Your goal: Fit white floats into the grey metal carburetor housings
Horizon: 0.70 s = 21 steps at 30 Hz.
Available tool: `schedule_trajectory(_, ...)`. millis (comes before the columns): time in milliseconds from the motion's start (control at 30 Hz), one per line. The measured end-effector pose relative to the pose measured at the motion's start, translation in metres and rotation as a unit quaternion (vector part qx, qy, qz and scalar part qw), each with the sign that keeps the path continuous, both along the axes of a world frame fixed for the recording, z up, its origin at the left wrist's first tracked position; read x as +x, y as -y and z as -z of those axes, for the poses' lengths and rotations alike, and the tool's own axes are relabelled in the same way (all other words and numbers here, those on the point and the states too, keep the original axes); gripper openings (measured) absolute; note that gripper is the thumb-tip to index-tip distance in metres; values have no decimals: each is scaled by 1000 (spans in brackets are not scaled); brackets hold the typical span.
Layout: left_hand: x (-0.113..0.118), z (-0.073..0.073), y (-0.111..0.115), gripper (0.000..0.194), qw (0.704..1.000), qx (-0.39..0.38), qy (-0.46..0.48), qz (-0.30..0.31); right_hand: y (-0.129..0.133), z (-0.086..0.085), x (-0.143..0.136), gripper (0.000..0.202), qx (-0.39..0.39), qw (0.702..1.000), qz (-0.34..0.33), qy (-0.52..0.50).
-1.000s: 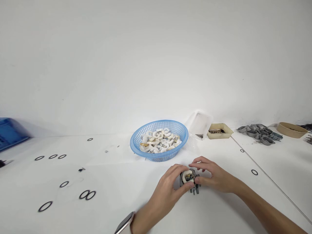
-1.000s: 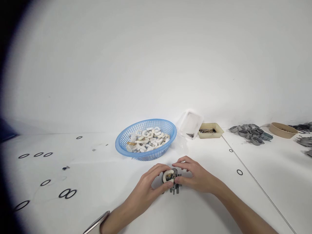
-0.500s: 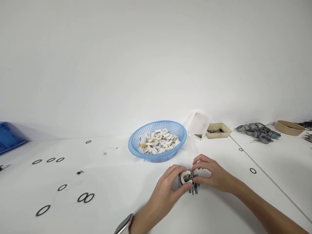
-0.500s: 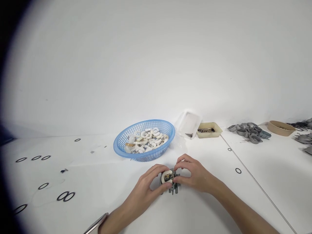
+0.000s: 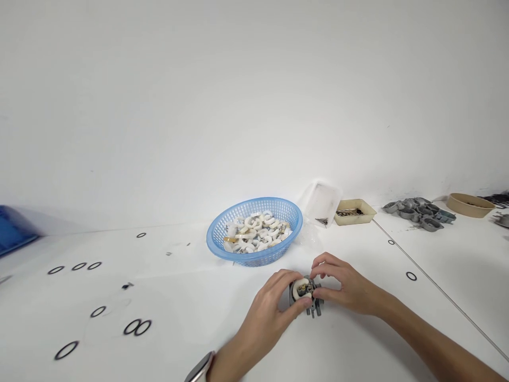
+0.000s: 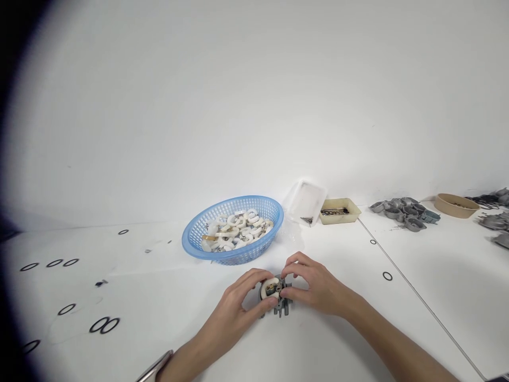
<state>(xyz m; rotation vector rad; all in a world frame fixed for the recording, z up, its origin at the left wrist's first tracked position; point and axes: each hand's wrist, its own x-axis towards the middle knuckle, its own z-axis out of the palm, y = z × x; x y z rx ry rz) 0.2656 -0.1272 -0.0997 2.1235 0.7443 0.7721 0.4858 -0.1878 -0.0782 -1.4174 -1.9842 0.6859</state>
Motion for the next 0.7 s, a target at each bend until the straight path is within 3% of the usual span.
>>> schedule_trajectory(567,0,-3,0,21,1000,-25,-9,17,0,2,-1,7,17,1000,-10,-22)
schedule_trajectory(633,0,-2,0,24,1000,-14,-8,7,0,1,-1,13,23,999,-11,-23)
schedule_trajectory(700,-1,1,-1,30,1000,-6,-2,-14,-1,2,-1,34,19,999,-15,-25)
